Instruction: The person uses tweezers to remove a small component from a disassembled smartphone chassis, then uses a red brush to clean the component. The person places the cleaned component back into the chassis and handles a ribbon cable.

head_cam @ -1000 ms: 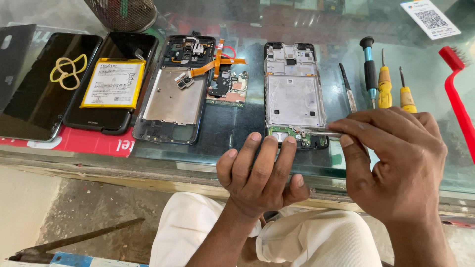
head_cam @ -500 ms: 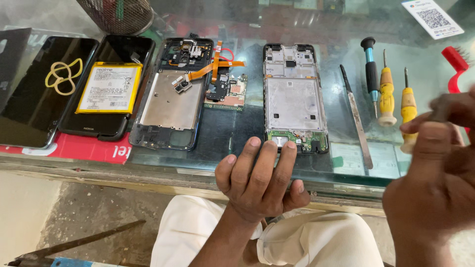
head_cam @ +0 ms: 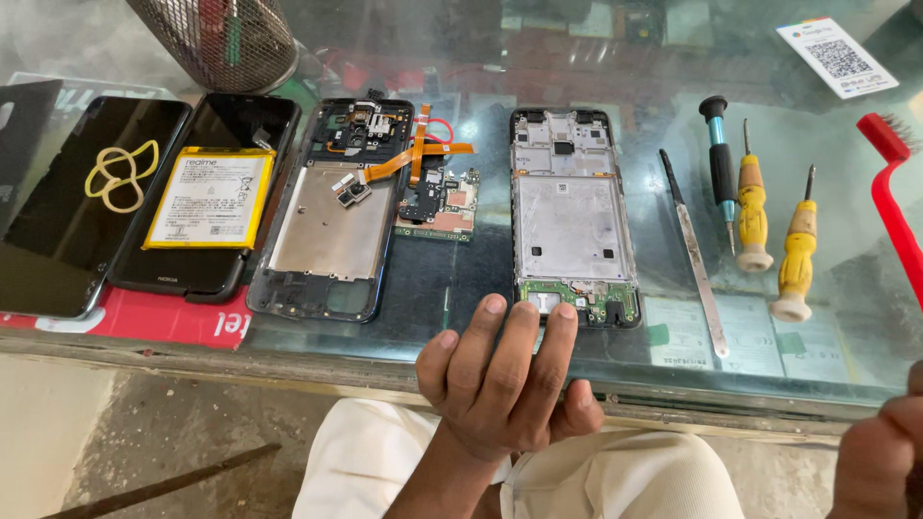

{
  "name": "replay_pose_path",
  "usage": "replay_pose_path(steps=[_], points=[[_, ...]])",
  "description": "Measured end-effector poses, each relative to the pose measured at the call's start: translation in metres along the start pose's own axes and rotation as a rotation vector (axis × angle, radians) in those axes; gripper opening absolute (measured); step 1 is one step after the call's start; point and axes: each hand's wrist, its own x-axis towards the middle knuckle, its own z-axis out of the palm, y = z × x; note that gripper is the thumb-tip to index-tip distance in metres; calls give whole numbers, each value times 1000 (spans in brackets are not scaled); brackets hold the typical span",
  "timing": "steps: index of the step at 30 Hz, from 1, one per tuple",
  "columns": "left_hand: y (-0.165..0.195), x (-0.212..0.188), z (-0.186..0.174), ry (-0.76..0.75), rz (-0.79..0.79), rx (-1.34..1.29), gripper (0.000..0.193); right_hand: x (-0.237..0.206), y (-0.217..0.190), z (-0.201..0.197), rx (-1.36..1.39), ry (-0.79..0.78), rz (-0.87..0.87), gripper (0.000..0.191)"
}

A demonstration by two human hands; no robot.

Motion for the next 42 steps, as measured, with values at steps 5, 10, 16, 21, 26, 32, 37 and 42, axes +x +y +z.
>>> replay_pose_path(steps=[5, 10, 16, 21, 26, 32, 37, 42], points=[[1, 0, 2, 7, -11, -5, 50, -13, 17, -20, 51, 26, 132, 13], [2, -1, 3, 19, -17, -1, 51, -32, 24, -30, 74, 29, 246, 17], [1, -1, 1, -7, -13, -6, 51, -52, 22, -36, 72, -26, 356, 22], [2, 2, 2, 4, -15, 0, 51, -71, 17, -37, 34, -151, 425, 26], [0, 3, 3, 21, -2, 0, 51, -79, -22, -10, -82, -412, 395, 31], [1, 4, 3, 20, -11, 0, 50, -97, -83, 82, -397, -449, -65, 36], [2, 4, 1, 2, -27, -7, 51, -104, -111, 143, -675, -366, -319, 31], [3, 2, -1, -12, -26, 6, 51, -87, -125, 166, -889, -426, -482, 27]])
